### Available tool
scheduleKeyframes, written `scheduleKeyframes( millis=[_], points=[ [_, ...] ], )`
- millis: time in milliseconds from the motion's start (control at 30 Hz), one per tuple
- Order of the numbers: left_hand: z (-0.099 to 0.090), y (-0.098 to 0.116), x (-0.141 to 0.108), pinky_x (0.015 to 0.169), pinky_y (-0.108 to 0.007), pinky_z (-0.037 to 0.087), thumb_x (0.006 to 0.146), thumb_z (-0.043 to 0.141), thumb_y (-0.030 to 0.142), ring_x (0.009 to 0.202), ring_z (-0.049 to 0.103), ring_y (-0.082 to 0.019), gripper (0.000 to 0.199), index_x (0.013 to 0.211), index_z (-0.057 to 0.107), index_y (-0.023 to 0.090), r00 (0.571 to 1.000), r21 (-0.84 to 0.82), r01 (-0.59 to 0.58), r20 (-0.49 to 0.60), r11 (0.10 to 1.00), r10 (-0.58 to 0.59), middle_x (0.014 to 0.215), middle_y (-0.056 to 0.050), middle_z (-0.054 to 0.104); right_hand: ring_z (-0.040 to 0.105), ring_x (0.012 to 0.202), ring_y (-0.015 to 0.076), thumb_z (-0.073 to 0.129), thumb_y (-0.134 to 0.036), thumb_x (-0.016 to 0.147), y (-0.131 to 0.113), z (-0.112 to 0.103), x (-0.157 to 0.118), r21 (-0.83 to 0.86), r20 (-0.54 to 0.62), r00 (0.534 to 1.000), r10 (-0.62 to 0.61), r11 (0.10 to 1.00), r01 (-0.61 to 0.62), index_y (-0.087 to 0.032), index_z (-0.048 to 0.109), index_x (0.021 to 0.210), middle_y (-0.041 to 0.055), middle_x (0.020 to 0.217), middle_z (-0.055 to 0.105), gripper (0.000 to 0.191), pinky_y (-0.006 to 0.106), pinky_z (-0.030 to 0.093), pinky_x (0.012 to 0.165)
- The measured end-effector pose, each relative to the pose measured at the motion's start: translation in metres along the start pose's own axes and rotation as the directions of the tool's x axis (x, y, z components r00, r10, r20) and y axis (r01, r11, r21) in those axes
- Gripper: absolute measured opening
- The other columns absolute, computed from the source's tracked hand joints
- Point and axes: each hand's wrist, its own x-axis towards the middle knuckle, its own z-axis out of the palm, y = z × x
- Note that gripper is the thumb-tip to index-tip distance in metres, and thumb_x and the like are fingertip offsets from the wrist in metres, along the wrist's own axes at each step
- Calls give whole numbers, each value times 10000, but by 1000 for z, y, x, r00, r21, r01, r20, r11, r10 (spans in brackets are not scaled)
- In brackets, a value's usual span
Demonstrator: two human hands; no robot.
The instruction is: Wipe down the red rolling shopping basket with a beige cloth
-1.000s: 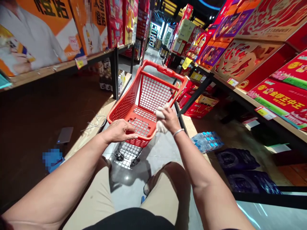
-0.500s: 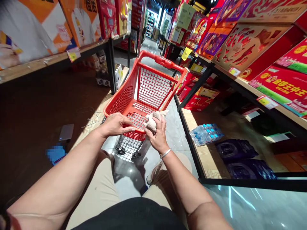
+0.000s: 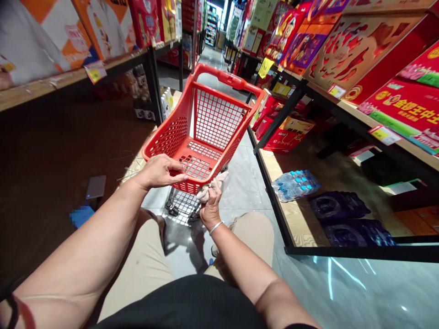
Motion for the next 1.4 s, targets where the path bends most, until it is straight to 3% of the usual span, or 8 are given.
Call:
scheduleKeyframes(
  millis=[133, 367, 600, 700, 867, 1067, 1300, 1400],
  points=[
    [-2, -2, 0, 591, -289, 278, 840, 560, 571, 601, 548, -143, 426, 612, 672, 230, 1000, -2, -8, -9, 1000, 8, 595, 3, 654, 517, 1224, 290, 598, -187, 772, 4, 3, -3, 202, -90, 987, 131, 973, -110, -230, 480, 1235, 145, 1239, 493, 479, 570, 444, 1092],
    [-7, 2, 1, 618, -285, 306, 877, 500, 508, 554, 492, -134, 422, 597, 635, 222, 999, -31, -16, 38, 999, 17, 549, 7, 597, 453, 1340, 285, 566, -198, 861, -25, -50, 17, 92, -228, 972, -64, 992, 87, -270, 501, 1242, 145, 1305, 454, 393, 539, 397, 1148],
    [-2, -2, 1, 649, -286, 338, 893, 489, 518, 582, 524, -136, 439, 605, 628, 216, 1000, 4, -21, 4, 1000, 21, 567, 7, 617, 519, 1207, 294, 566, -139, 725, 9, -8, 0, 195, 44, 997, 60, 978, -68, -235, 589, 1071, 121, 1195, 511, 359, 548, 455, 1072],
    [-2, -4, 1, 691, -292, 367, 897, 490, 500, 600, 546, -135, 430, 608, 623, 211, 999, 20, -43, -9, 999, 43, 585, 8, 624, 560, 1105, 267, 586, -143, 695, 16, -20, 6, 246, 15, 995, 97, 964, -98, -233, 595, 1038, 94, 1107, 541, 355, 509, 498, 1021],
    [3, 11, 1, 692, -311, 400, 913, 484, 424, 685, 619, -168, 369, 682, 681, 214, 991, 28, -135, -19, 990, 135, 694, -25, 684, 550, 1219, 255, 606, -212, 809, -14, -73, 34, 243, -262, 965, 24, 969, 42, -257, 549, 1228, 113, 1262, 507, 425, 495, 451, 1103],
    [20, 45, 3, 718, -319, 423, 864, 580, 377, 807, 669, -205, 204, 897, 716, 229, 984, -25, -177, -11, 984, 177, 856, -36, 742, 488, 1336, 271, 505, -125, 802, -26, -96, 65, 140, -92, 975, -203, 967, 215, -271, 610, 1261, 106, 1359, 497, 493, 523, 390, 1162],
    [14, 39, 5, 614, -305, 289, 813, 645, 590, 752, 616, -190, 382, 739, 588, 220, 998, -7, -47, 40, 999, 47, 815, -14, 710, 463, 1327, 275, 528, -180, 823, 16, -102, 169, 121, -108, 992, -69, 989, 82, -228, 626, 1259, 121, 1369, 504, 450, 542, 313, 1197],
    [10, 32, 5, 602, -299, 252, 849, 566, 593, 699, 570, -171, 409, 693, 540, 217, 999, -35, -9, 38, 999, 10, 741, -1, 668, 475, 1307, 255, 537, -188, 831, 13, -95, 173, 173, -139, 988, -70, 980, 94, -226, 638, 1211, 112, 1369, 488, 395, 515, 326, 1199]
  ],
)
